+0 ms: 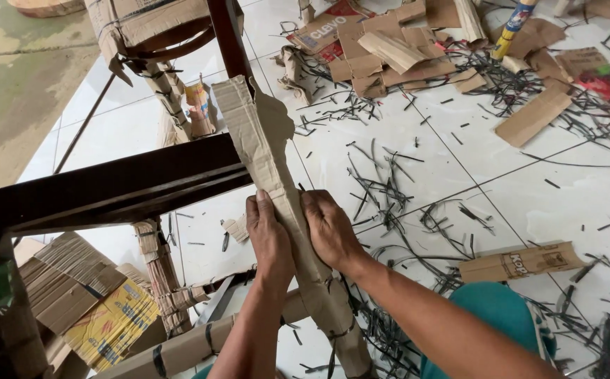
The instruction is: Wrapping wooden chair legs with cardboard and securing them with plastic ties
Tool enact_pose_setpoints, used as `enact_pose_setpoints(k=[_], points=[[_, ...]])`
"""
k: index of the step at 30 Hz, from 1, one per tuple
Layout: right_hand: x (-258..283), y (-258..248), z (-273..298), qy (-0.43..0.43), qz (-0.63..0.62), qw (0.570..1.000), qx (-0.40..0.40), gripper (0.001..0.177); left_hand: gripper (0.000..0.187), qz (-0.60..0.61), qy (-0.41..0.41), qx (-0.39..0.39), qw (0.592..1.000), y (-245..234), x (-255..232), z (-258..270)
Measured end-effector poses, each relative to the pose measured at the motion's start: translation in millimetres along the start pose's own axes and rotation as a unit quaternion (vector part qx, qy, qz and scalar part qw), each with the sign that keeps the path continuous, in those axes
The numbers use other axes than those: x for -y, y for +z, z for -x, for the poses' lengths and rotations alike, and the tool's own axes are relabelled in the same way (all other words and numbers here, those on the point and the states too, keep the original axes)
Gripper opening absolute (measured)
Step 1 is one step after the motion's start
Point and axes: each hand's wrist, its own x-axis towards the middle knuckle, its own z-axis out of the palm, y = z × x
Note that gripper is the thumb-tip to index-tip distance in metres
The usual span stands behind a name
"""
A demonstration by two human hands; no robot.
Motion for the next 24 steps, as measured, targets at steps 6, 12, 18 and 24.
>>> enact_pose_setpoints(k=[6,12,18,24], points=[[5.1,2.9,-0.3,0.043,-0.004,0.999,-0.004,0.049,0.043,-0.029,-0.025,-0.042,0.998,3.9,-1.0,4.4],[47.1,0.0,2.6,0.057,-0.097,0.991,0.068,0.053,0.053,-0.023,-0.068,-0.020,0.997,0.1,3.9,-2.0],[50.2,-4.7,-4.3,0.095,-0.124,0.984,0.086,0.049,0.068,-0.036,-0.136,0.028,0.990,9.4,-38.9,14.7],[20.8,-7.7,-9.7,0.069,-0.063,0.990,0.104,0.051,0.082,-0.042,-0.155,0.045,0.986,10.2,-46.9,-15.3]])
